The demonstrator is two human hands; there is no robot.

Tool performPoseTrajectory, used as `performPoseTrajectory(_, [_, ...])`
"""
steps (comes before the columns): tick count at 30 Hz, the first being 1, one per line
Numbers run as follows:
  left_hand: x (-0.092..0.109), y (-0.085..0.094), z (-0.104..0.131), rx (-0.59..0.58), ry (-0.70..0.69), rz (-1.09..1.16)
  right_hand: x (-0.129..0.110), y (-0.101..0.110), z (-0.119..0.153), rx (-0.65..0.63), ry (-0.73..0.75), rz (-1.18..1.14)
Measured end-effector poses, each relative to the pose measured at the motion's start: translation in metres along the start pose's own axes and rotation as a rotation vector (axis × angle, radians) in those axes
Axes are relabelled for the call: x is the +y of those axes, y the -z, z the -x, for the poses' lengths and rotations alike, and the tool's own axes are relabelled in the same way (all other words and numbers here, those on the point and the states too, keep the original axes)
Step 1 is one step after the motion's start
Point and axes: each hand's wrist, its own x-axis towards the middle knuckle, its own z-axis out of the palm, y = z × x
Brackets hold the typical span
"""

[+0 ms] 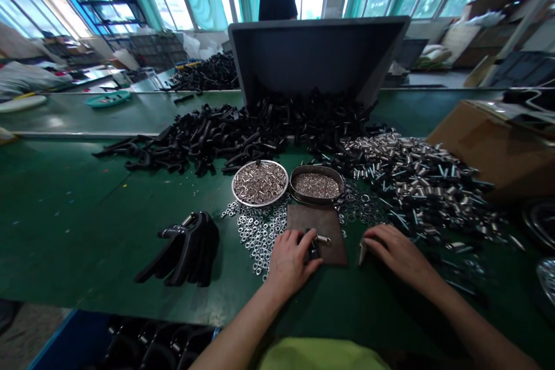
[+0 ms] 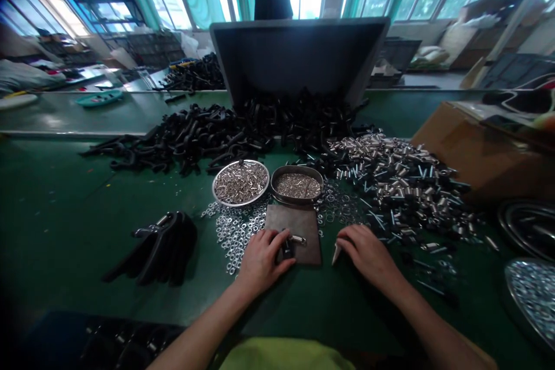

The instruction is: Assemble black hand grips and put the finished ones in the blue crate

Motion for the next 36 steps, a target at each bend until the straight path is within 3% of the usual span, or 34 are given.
performPoseTrajectory(3, [0.001,0.001,-0.001,-0.004,-0.007,0.011,-0.012,-0.001,-0.030,0.023,0.022,-0.012])
performPoseTrajectory(7, [0.001,0.000,-0.002,-0.002,0.005,0.032,-0.032,-0.011,-0.100,0.041,0.112,0.072])
performPoseTrajectory(11, [0.001,-0.001,-0.002,-0.013,0.034,0.033,-0.037,-0.035,-0.166,0.003,0.113,0.128])
performPoseTrajectory(15, [0.001,0.001,-0.002,-0.033,0.037,0.020,-0.036,-0.053,-0.197,-0.064,0.071,0.161])
performPoseTrajectory(19, [0.001,0.005,-0.002,-0.047,0.016,0.023,-0.032,-0.057,-0.200,-0.058,0.027,0.127])
performPoseTrajectory(26, [0.002,0.006,-0.005,-0.050,0.009,0.048,-0.031,-0.049,-0.193,0.071,-0.107,-0.102])
performPoseTrajectory(29, [0.001,0.009,-0.010,-0.051,0.081,0.173,-0.035,-0.041,-0.179,0.120,-0.143,-0.255])
performPoseTrajectory(32, [-0.002,0.015,-0.015,-0.019,0.333,0.580,-0.042,-0.030,-0.151,0.151,-0.153,-0.426])
performPoseTrajectory(36, [-0.007,0.025,-0.017,-0.011,0.695,1.403,-0.061,-0.022,-0.098,0.185,-0.184,-0.853])
